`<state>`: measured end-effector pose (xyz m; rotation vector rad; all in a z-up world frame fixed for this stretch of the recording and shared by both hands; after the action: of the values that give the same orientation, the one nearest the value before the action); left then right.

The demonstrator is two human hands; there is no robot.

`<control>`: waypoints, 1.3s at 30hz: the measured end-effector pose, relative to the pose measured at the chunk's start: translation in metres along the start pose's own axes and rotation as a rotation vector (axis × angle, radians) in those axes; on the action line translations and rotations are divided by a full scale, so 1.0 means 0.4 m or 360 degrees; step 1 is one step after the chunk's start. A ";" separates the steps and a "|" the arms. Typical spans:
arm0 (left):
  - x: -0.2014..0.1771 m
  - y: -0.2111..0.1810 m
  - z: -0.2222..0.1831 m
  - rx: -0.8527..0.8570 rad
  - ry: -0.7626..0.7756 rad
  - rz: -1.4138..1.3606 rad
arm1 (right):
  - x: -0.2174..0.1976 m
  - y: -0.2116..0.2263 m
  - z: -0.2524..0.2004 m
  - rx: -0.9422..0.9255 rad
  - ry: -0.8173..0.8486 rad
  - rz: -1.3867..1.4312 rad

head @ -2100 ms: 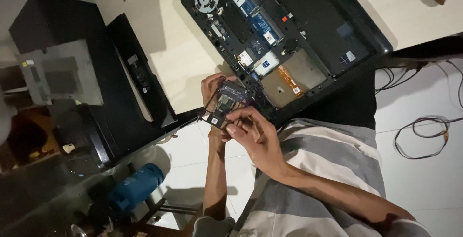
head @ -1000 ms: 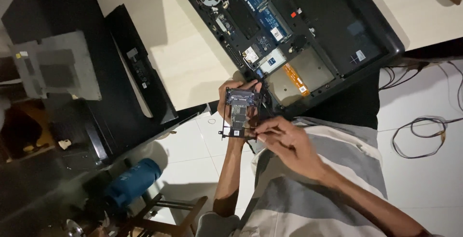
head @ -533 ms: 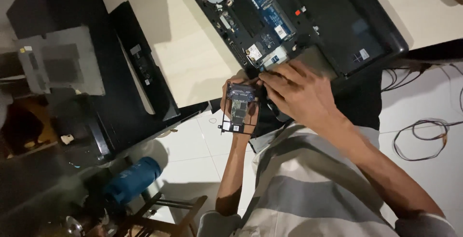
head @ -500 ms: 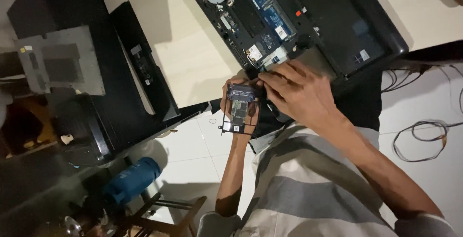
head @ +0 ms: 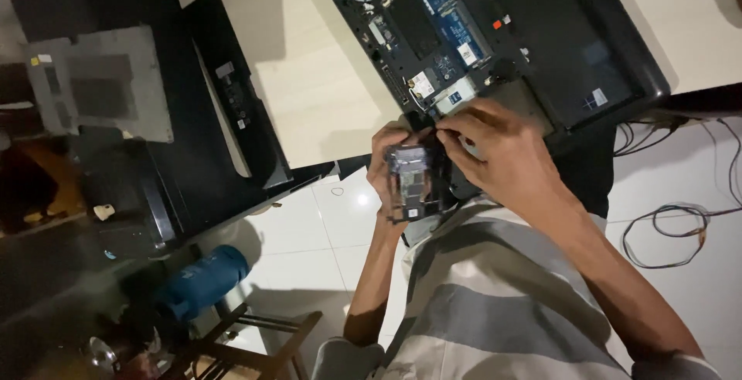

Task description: Disconnecting and removing a hard drive from a laptop using a screwdriver and inspecting it with a magnifying glass.

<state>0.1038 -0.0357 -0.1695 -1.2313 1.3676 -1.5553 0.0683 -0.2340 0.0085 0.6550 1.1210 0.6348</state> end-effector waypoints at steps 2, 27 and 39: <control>-0.018 0.004 0.000 -0.0001 -0.0024 -0.0120 | 0.034 -0.033 -0.015 0.0077 0.0001 0.0047; 0.185 -0.293 -0.038 0.0615 -0.0236 0.0862 | 0.225 -0.127 0.140 0.0690 0.1615 -0.0767; 0.183 -0.301 -0.022 0.0401 -0.0185 0.0874 | 0.181 -0.161 0.045 0.0254 0.0646 -0.0487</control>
<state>0.0832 -0.0800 -0.0370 -0.7011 1.2521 -1.1995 0.1156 -0.2249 -0.0775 0.4847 1.6268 0.4253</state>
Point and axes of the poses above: each hand's wrist, its own z-axis towards the middle knuckle, its own x-axis out of the palm, y = z × x, the point moved 10 cm from there along z, towards the middle knuckle, and after that the axes turned 3 degrees about -y, right-handed, at the moved point
